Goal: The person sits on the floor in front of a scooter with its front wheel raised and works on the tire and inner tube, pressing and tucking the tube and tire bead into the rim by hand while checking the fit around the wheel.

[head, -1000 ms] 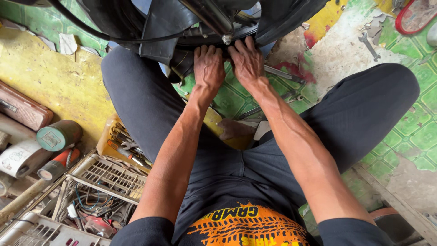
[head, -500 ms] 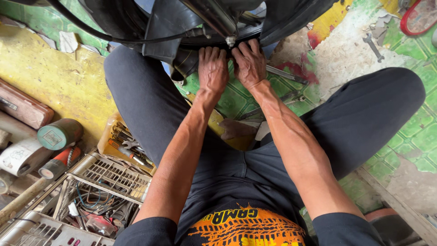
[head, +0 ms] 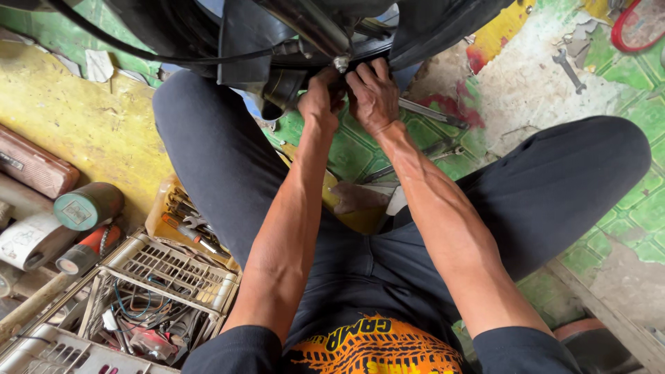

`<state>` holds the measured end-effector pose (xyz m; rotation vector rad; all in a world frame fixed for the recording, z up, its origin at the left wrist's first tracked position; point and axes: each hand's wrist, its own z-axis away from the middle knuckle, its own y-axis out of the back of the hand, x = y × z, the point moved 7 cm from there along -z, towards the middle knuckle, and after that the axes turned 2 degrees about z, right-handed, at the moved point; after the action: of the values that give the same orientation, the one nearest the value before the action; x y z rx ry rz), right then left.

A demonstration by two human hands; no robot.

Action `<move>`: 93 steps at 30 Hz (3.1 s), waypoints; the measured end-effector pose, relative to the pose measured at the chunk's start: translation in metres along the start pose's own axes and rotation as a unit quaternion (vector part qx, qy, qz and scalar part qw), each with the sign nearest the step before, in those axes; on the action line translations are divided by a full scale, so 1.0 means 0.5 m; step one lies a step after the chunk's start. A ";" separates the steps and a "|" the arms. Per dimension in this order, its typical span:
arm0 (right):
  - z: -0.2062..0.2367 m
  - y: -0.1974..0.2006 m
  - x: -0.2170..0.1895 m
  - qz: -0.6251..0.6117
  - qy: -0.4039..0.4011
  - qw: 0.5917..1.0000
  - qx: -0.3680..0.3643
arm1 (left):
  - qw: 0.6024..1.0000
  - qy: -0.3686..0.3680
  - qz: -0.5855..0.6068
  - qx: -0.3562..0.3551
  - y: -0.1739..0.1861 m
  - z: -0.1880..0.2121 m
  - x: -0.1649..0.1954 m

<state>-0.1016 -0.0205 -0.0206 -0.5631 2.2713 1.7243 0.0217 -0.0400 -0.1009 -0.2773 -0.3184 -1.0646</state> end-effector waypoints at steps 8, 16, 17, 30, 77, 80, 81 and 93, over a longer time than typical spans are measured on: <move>-0.019 0.022 -0.013 -0.026 -0.017 0.999 -0.023 | 0.994 0.014 0.053 -0.095 -0.032 0.001 0.010; 0.035 0.012 0.078 -0.463 -0.498 0.729 0.074 | 0.988 -0.063 0.141 0.023 -0.011 0.045 0.005; 0.039 -0.014 0.073 -0.563 -0.553 0.608 0.084 | 0.987 -0.072 0.142 0.026 -0.011 0.051 0.008; -0.070 -0.035 -0.012 -0.672 -0.705 0.170 0.147 | 0.976 -0.142 0.164 0.009 -0.007 0.079 0.015; -0.125 -0.002 -0.054 -0.696 -0.621 0.350 0.091 | 0.981 -0.137 0.137 0.007 -0.006 0.114 0.047; -0.134 -0.009 -0.053 -0.727 -0.580 0.355 0.094 | 0.985 -0.131 0.116 0.009 -0.006 0.111 0.048; -0.132 -0.012 -0.049 -0.723 -0.579 0.363 0.102 | 0.986 -0.126 0.107 0.014 -0.005 0.109 0.047; -0.118 -0.016 -0.040 -0.729 -0.564 0.356 0.152 | 0.989 -0.091 0.111 0.040 -0.009 0.091 0.041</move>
<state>-0.0774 -0.0757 -0.0028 -0.5808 0.3256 0.2341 0.0212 -0.0416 -0.0511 -0.3316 -0.4823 -0.8068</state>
